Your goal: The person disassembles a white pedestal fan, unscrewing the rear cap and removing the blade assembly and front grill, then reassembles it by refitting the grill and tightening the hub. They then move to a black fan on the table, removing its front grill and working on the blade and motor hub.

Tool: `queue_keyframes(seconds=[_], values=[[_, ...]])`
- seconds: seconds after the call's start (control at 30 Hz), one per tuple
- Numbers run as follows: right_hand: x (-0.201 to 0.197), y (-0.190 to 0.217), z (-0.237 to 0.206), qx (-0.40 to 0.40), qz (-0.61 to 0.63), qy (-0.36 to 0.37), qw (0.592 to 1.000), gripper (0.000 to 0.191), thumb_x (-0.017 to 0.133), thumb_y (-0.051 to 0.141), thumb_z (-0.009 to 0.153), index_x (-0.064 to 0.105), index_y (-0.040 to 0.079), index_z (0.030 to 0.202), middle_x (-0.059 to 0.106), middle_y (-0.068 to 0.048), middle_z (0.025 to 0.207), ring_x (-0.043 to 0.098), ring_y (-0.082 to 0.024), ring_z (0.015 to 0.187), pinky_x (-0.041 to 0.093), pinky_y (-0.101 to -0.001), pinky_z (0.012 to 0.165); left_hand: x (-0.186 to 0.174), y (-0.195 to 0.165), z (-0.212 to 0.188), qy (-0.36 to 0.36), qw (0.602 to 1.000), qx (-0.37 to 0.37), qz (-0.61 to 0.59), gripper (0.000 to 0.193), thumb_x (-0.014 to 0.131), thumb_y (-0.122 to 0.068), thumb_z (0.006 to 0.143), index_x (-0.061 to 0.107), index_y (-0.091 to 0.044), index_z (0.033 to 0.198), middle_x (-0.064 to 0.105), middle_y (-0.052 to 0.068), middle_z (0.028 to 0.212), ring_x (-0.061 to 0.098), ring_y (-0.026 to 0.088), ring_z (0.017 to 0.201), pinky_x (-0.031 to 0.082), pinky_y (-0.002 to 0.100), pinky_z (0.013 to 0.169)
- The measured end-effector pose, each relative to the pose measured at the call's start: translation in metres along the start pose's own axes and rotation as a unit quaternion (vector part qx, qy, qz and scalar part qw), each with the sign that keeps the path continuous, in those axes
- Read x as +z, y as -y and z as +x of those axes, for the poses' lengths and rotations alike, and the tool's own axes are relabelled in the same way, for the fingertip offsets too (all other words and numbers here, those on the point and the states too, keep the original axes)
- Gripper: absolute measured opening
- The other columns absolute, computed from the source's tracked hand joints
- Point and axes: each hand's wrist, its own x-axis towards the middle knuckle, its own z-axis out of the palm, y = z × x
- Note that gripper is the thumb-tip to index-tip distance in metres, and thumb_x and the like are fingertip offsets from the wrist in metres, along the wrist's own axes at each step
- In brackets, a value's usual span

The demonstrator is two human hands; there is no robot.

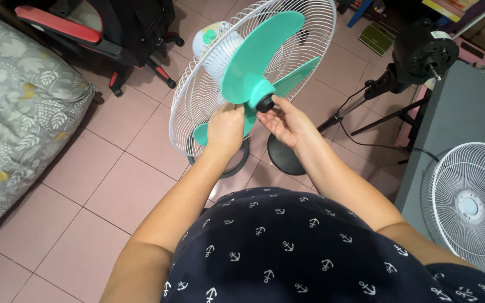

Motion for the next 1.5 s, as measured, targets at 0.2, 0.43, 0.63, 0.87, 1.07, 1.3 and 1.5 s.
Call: queue_keyframes(seconds=[0.2,0.43,0.63,0.87,1.07,1.3,1.5], values=[[-0.005,-0.002,0.016,0.092,0.109,-0.001,0.990,0.047,0.065,0.025,0.095,0.053,-0.017,0.111,0.067,-0.025,0.100,0.072,-0.031,0.086,0.066,-0.0295,0.069,-0.002,0.005,-0.002,-0.018,1.000,0.009,-0.018,0.019,0.066,0.000,0.076,0.065,-0.001,0.094,0.067,0.017,0.090,0.067,0.036,0.086,0.055,0.046,0.077],[0.001,-0.009,0.010,0.236,0.199,0.117,0.944,0.061,0.052,0.042,0.101,0.050,-0.017,0.118,0.063,-0.022,0.096,0.070,-0.025,0.079,0.065,-0.0284,0.063,-0.008,0.004,-0.005,-0.032,0.999,-0.010,-0.035,0.025,0.066,-0.001,0.076,0.066,0.000,0.101,0.068,0.019,0.092,0.067,0.038,0.086,0.054,0.048,0.075],[0.029,-0.027,-0.025,-0.163,-0.237,-0.054,0.956,0.054,0.049,0.046,0.093,0.046,-0.001,0.120,0.066,-0.017,0.085,0.070,-0.021,0.067,0.062,-0.0331,0.058,-0.014,0.005,-0.005,-0.020,0.999,-0.012,-0.046,0.022,0.064,-0.001,0.077,0.067,-0.002,0.099,0.068,0.018,0.090,0.067,0.038,0.087,0.054,0.049,0.077],[0.023,-0.040,-0.013,-0.330,-0.380,-0.050,0.863,0.042,0.075,0.022,0.093,0.053,-0.009,0.112,0.068,-0.014,0.085,0.068,-0.019,0.070,0.058,-0.0304,0.060,-0.007,0.016,-0.006,-0.008,1.000,0.002,-0.001,0.024,0.064,-0.001,0.077,0.066,-0.001,0.100,0.067,0.018,0.091,0.067,0.037,0.088,0.055,0.047,0.078],[0.005,-0.024,0.019,0.128,0.048,0.096,0.986,0.058,0.049,0.045,0.107,0.060,-0.012,0.100,0.068,-0.016,0.086,0.067,-0.022,0.067,0.057,-0.0286,0.058,-0.011,0.016,-0.004,0.000,1.000,-0.014,-0.026,0.019,0.074,-0.016,0.078,0.067,-0.005,0.092,0.069,0.016,0.088,0.068,0.036,0.088,0.054,0.048,0.075],[0.024,-0.032,-0.008,-0.089,-0.212,-0.017,0.973,0.061,0.049,0.058,0.095,0.058,-0.002,0.106,0.063,-0.011,0.079,0.065,-0.018,0.063,0.057,-0.0289,0.053,-0.012,0.016,-0.005,-0.014,0.999,-0.012,-0.026,0.016,0.066,-0.006,0.080,0.069,-0.007,0.096,0.069,0.016,0.092,0.068,0.036,0.089,0.054,0.047,0.077],[0.034,-0.044,-0.016,-0.391,-0.368,-0.009,0.843,0.056,0.082,0.022,0.086,0.045,-0.006,0.117,0.061,-0.011,0.096,0.066,-0.015,0.075,0.058,-0.0273,0.061,-0.009,0.020,-0.006,-0.019,1.000,-0.009,-0.020,0.015,0.065,-0.005,0.080,0.067,-0.005,0.095,0.069,0.016,0.090,0.068,0.036,0.088,0.054,0.047,0.076]])
